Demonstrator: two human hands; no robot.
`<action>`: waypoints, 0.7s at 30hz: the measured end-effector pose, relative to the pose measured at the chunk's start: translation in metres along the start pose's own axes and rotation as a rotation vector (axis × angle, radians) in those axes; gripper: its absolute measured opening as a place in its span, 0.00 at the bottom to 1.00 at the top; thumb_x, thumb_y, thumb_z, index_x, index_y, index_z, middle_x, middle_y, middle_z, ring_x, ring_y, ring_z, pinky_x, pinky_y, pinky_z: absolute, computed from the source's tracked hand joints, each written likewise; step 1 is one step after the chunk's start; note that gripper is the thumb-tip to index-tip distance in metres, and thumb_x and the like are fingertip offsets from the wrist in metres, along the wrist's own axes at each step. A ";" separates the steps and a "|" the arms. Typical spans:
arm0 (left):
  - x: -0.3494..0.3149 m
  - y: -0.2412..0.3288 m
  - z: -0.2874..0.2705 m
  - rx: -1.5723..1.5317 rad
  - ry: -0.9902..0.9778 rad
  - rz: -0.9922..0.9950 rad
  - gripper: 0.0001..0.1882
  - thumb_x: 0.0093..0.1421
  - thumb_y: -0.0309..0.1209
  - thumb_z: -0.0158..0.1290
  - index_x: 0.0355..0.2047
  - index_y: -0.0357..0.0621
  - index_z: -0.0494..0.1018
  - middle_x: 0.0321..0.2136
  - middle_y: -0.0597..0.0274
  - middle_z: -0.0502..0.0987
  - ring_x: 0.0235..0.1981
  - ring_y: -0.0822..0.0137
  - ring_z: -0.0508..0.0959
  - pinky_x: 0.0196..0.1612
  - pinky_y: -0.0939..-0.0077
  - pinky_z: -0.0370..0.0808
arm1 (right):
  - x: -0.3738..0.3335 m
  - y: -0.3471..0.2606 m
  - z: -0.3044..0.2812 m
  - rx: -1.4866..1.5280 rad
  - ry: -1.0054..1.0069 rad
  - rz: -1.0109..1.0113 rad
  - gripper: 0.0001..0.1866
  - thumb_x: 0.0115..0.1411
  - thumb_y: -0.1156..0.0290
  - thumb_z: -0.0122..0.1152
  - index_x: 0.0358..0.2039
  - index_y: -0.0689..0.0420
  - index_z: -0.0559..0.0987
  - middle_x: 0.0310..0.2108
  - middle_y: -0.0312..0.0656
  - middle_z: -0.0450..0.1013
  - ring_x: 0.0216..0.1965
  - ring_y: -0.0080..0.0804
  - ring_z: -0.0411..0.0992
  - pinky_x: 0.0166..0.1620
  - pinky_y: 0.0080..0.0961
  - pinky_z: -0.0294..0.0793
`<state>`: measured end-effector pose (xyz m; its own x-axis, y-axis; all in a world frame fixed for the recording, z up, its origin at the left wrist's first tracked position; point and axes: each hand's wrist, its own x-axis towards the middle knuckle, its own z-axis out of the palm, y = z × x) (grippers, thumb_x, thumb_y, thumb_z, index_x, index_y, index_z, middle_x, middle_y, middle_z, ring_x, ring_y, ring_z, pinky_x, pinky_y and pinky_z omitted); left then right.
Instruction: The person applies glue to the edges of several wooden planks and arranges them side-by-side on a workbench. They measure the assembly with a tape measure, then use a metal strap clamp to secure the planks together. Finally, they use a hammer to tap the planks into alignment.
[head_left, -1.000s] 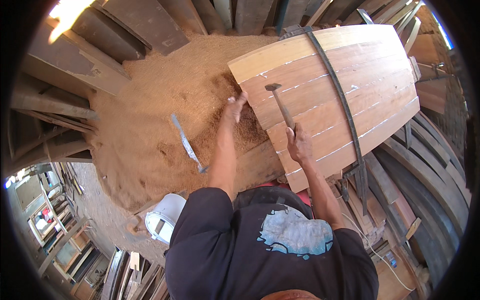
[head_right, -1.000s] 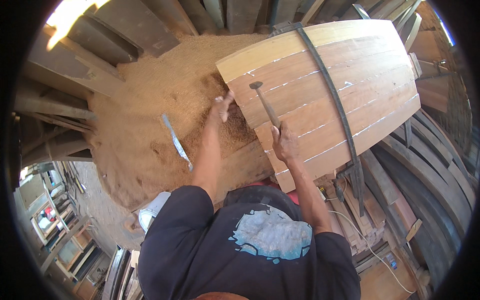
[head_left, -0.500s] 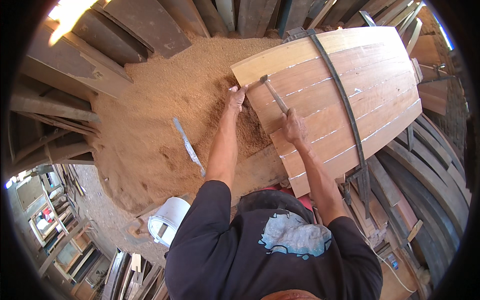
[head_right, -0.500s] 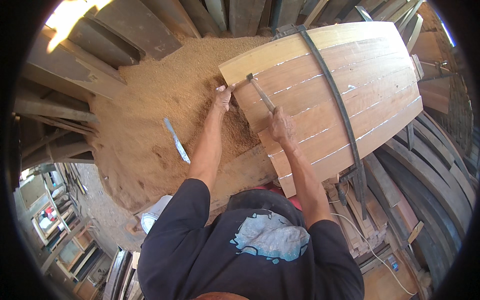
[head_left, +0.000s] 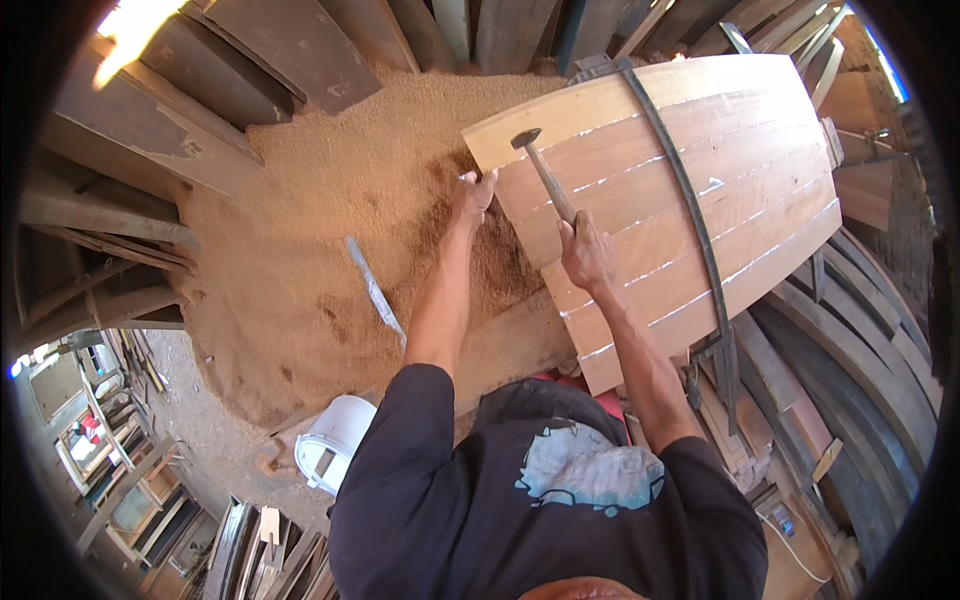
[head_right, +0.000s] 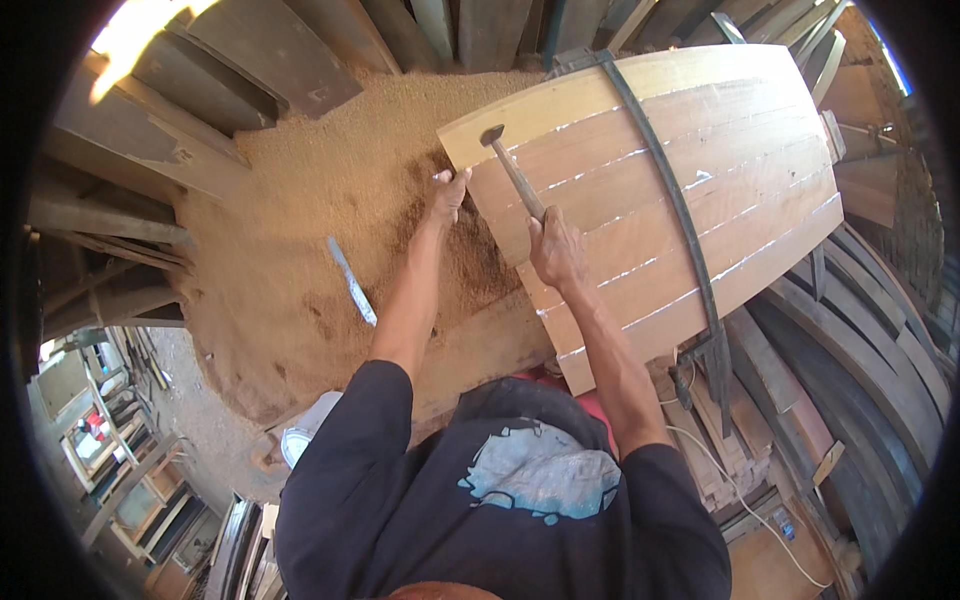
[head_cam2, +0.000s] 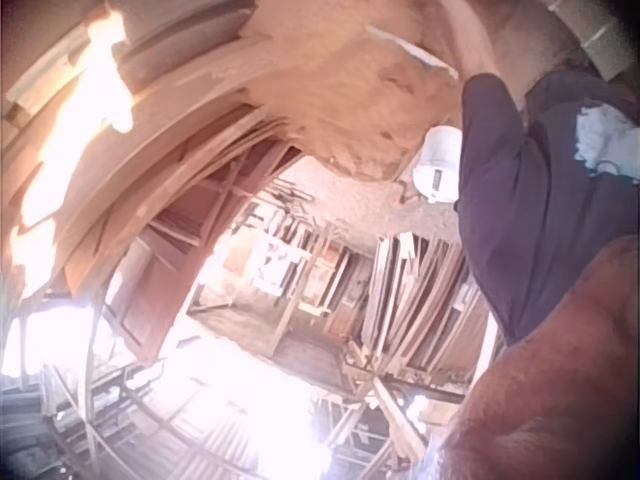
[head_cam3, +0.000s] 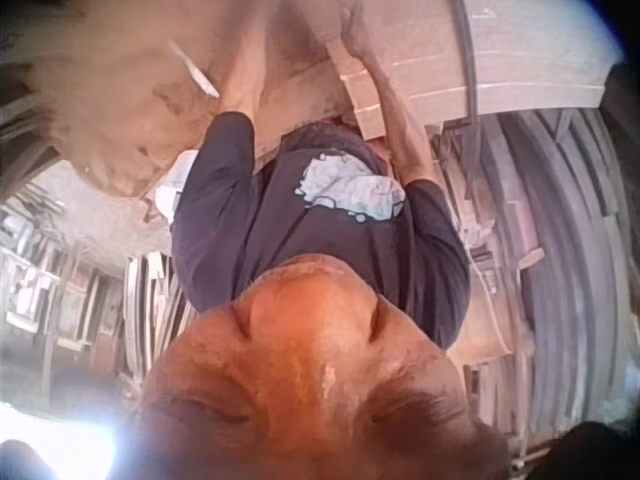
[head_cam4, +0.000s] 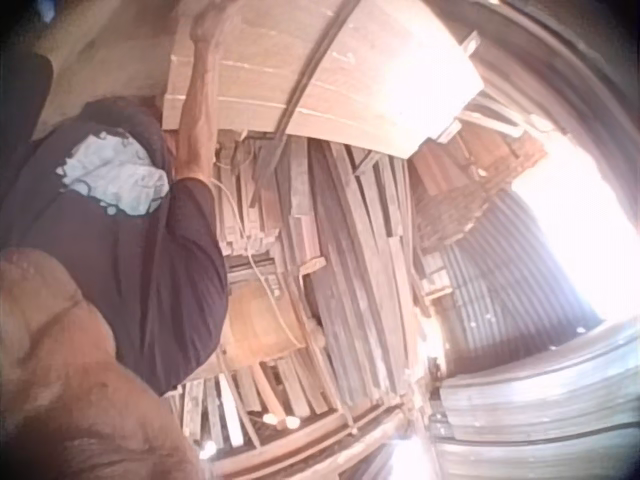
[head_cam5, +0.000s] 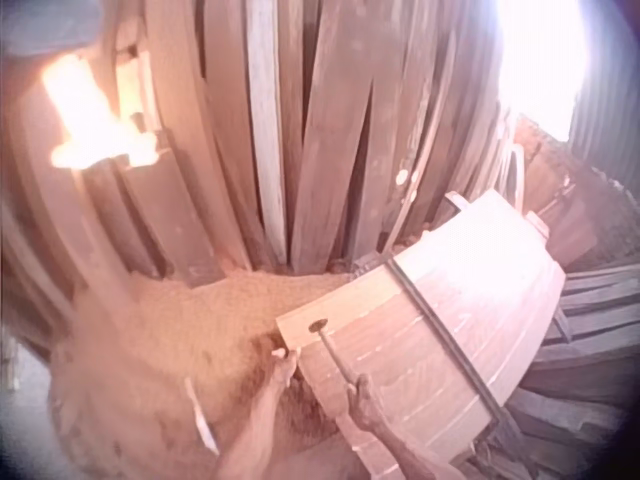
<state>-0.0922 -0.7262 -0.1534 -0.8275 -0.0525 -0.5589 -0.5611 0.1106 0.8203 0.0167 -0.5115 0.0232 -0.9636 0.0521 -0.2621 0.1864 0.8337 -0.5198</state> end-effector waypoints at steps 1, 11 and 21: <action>0.008 -0.017 0.003 -0.114 0.054 0.061 0.34 0.58 0.46 0.60 0.50 0.24 0.71 0.47 0.42 0.78 0.47 0.61 0.77 0.48 0.65 0.73 | 0.004 -0.021 -0.020 0.102 0.057 -0.053 0.15 0.67 0.60 0.50 0.36 0.61 0.67 0.23 0.61 0.71 0.27 0.65 0.71 0.31 0.55 0.66; 0.026 -0.016 0.013 -0.065 0.185 0.103 0.32 0.59 0.48 0.58 0.49 0.28 0.72 0.46 0.41 0.79 0.43 0.52 0.79 0.46 0.61 0.74 | 0.004 0.029 0.016 -0.086 0.002 -0.026 0.18 0.67 0.57 0.48 0.36 0.61 0.69 0.26 0.62 0.74 0.29 0.64 0.74 0.34 0.55 0.71; -0.020 0.014 0.010 -0.070 0.144 -0.029 0.32 0.59 0.47 0.59 0.51 0.28 0.71 0.47 0.45 0.78 0.48 0.59 0.77 0.50 0.66 0.72 | -0.012 -0.017 -0.018 0.126 0.174 -0.101 0.18 0.66 0.56 0.50 0.36 0.61 0.68 0.22 0.60 0.72 0.28 0.64 0.72 0.33 0.55 0.69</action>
<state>-0.0832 -0.7137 -0.1315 -0.8020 -0.1970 -0.5639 -0.5810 0.0379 0.8131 0.0213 -0.5163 0.0502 -0.9950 0.0751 -0.0653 0.0995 0.7649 -0.6364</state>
